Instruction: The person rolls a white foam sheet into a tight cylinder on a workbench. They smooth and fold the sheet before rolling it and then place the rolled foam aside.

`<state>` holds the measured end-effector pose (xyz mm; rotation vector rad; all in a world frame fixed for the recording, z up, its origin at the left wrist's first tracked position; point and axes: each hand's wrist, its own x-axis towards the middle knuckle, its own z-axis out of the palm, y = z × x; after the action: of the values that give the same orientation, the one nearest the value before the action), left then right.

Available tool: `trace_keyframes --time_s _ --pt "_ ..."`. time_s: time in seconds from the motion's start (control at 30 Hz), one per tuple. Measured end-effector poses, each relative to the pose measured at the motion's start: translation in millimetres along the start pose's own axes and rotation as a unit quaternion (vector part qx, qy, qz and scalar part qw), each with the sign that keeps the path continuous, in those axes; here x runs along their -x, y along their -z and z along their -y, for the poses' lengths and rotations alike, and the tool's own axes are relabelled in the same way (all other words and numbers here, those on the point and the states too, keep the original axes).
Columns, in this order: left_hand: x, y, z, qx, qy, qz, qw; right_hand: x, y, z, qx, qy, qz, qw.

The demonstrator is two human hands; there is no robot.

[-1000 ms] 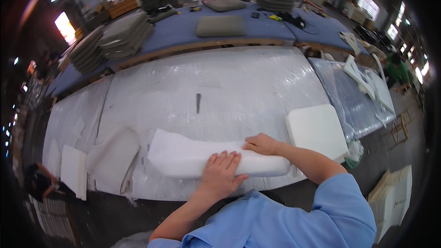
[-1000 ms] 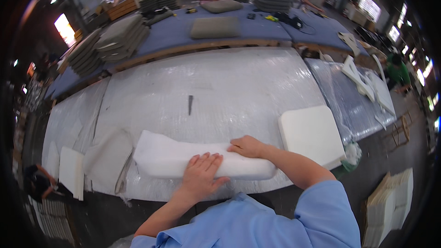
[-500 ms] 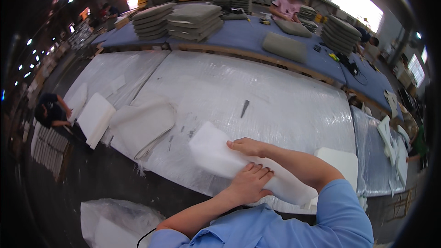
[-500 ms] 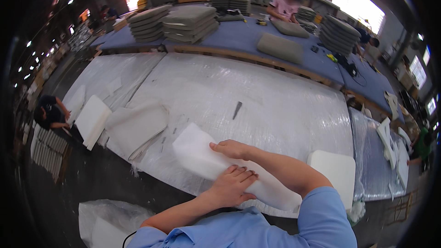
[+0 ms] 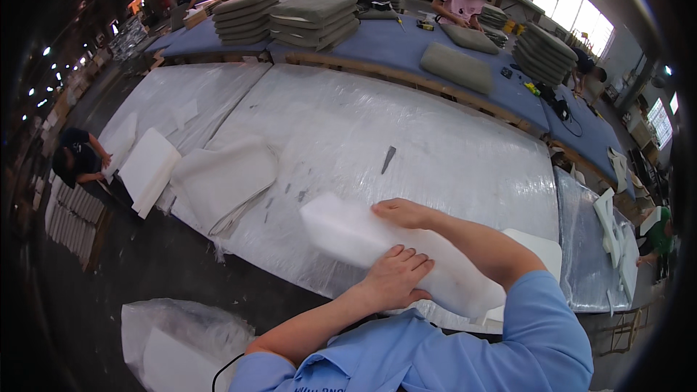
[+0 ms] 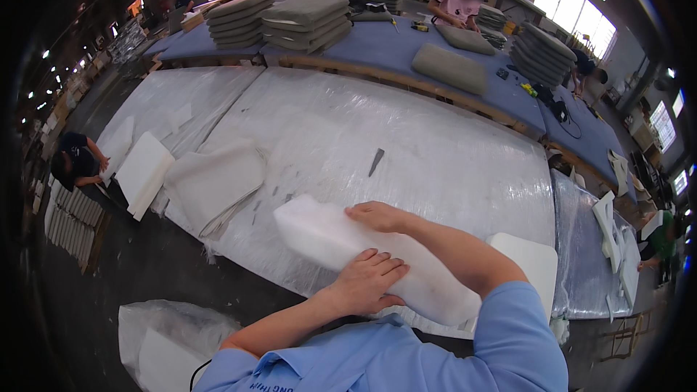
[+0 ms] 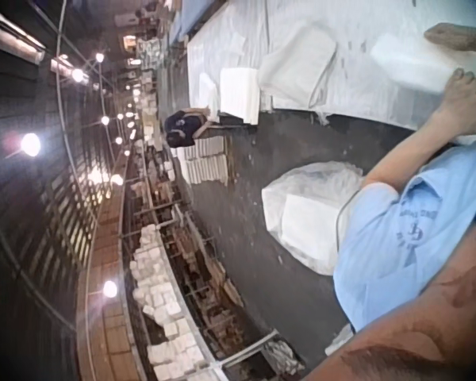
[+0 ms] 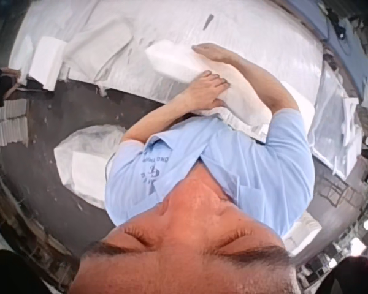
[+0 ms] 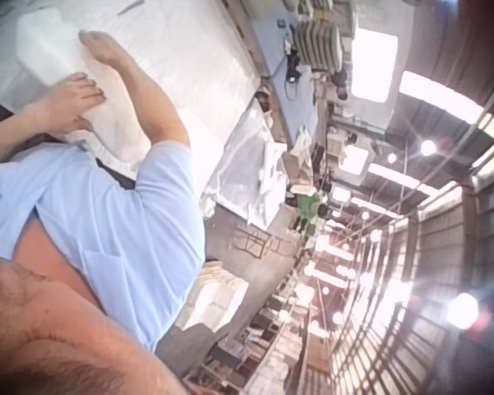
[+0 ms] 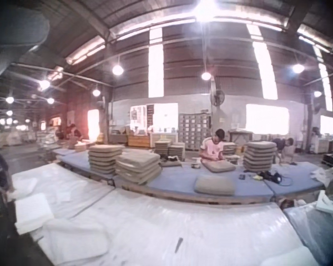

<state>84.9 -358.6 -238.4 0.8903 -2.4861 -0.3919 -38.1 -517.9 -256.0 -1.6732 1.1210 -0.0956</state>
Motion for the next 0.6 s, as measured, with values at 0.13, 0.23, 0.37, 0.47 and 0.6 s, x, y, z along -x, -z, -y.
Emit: trace_keyframes --time_s 0.13,0.23,0.37,0.47,0.6 --pt "-2 0 3 -0.008 0.001 0.016 1.000 42 28 -30 -0.115 -0.188 0.084 0.972" --pt "-2 2 4 0.003 0.018 0.029 0.999 60 18 -53 -0.040 -0.156 0.167 0.973" --pt "-10 -3 0 0.003 0.015 -0.033 0.999 73 -2 -110 -0.179 -0.012 0.115 0.977" --pt "-7 -6 -4 -0.016 0.049 -0.163 0.985 70 -6 -124 -0.133 0.036 0.037 0.990" --pt "47 -44 -18 0.109 0.260 -0.393 0.875 67 -21 -109 -0.186 -0.052 0.045 0.980"
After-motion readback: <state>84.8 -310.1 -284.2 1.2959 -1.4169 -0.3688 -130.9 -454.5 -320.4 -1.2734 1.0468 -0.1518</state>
